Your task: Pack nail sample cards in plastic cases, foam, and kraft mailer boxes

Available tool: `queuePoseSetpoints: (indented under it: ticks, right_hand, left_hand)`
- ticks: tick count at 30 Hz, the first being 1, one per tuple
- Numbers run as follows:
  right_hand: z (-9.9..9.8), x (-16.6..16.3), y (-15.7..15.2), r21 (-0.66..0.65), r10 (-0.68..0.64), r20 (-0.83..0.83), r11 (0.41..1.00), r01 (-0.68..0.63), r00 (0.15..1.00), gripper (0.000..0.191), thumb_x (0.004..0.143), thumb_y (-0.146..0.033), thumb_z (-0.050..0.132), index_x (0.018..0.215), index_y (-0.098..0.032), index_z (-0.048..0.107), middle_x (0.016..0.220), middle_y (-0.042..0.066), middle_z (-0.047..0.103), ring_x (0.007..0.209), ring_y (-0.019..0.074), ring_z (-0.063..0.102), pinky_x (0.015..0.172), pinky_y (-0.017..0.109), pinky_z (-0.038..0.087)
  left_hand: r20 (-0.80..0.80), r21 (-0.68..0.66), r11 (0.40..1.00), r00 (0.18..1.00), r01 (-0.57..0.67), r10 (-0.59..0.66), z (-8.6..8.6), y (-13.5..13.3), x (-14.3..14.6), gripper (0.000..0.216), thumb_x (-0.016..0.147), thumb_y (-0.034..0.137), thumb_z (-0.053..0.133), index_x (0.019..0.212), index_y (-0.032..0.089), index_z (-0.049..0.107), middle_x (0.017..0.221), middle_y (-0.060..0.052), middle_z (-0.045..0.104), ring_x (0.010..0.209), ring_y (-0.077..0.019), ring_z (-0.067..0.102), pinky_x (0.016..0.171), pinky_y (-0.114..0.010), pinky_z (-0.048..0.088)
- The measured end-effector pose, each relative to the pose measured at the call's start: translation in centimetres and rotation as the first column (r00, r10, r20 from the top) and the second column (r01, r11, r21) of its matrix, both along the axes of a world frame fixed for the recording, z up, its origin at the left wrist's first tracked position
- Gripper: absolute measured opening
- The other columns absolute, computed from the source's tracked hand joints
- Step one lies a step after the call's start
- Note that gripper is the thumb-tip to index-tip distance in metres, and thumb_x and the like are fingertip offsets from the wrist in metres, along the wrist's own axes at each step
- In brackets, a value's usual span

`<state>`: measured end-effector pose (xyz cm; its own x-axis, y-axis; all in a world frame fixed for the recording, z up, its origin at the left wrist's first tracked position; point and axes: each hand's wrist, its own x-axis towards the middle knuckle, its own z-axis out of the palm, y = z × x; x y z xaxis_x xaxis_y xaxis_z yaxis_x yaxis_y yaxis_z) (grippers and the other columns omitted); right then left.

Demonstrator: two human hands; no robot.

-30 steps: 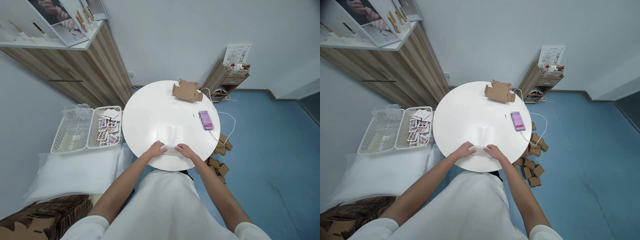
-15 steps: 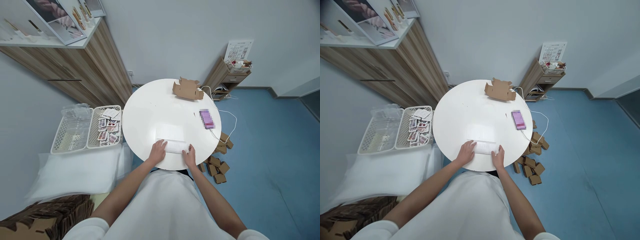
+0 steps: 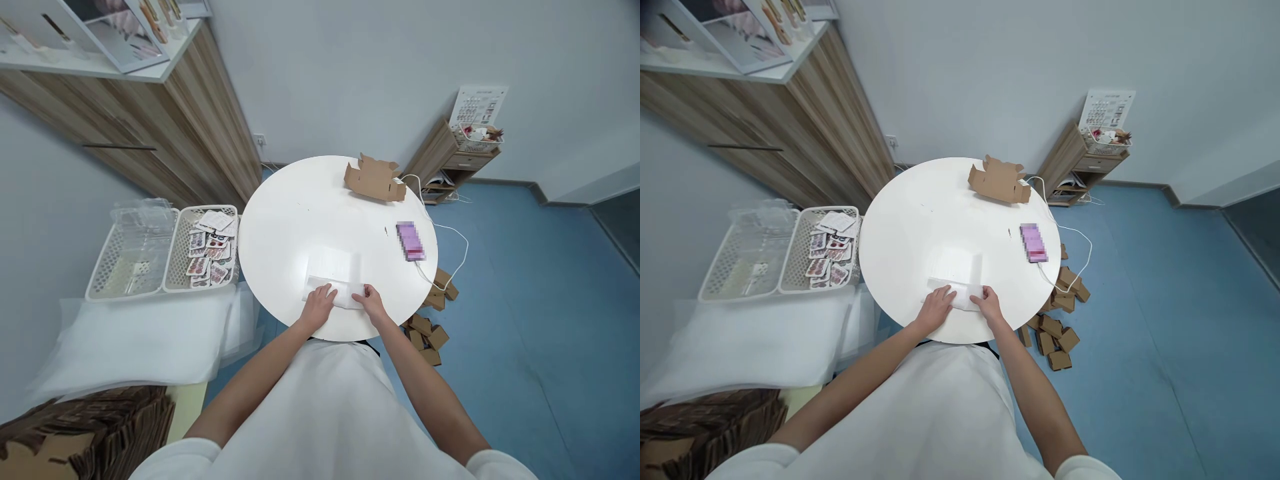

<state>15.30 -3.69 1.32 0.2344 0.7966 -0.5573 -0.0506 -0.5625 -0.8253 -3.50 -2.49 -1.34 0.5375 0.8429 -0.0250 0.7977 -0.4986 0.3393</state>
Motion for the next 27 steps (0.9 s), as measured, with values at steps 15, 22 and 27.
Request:
queuePoseSetpoints:
  ticks: [15, 22, 27]
  right_hand:
    - [-0.1, 4.4, 1.7, -0.056, -0.042, 0.035, 0.997, 0.044, 0.998, 0.026, 0.06, -0.029, 0.059, 0.083, -0.018, 0.054, 0.074, 0.001, 0.059, 0.064, 0.0139, 0.056, 0.055, 0.025, 0.045]
    - [0.6, 4.1, 3.2, -0.06, 0.188, -0.089, 0.979, -0.194, 0.978, 0.023, 0.067, -0.025, 0.056, 0.088, -0.017, 0.054, 0.076, 0.004, 0.059, 0.068, 0.0138, 0.06, 0.064, 0.027, 0.05]
    - [-0.1, 4.3, 3.5, -0.043, 0.304, 0.023, 0.952, -0.303, 0.952, 0.026, 0.07, -0.019, 0.05, 0.095, -0.015, 0.056, 0.081, 0.005, 0.06, 0.074, 0.0149, 0.061, 0.071, 0.029, 0.049]
  left_hand:
    - [0.012, 0.009, 0.999, 0.999, -0.042, 0.042, 0.0, 0.6, 6.0, 0.044, 0.078, 0.009, 0.038, 0.119, 0.022, 0.044, 0.116, -0.01, 0.048, 0.106, -0.0236, 0.044, 0.083, -0.037, 0.037]
    - [0.151, -0.166, 0.965, 0.962, -0.204, 0.229, 2.0, -0.4, 8.5, 0.045, 0.08, 0.034, 0.042, 0.123, 0.021, 0.039, 0.105, -0.008, 0.053, 0.098, -0.0226, 0.047, 0.083, -0.037, 0.035]
    - [0.108, -0.284, 0.878, 0.897, -0.386, 0.429, 2.6, -0.1, 9.4, 0.029, 0.079, 0.041, 0.043, 0.095, 0.021, 0.056, 0.086, -0.005, 0.06, 0.085, -0.0214, 0.054, 0.081, -0.039, 0.033]
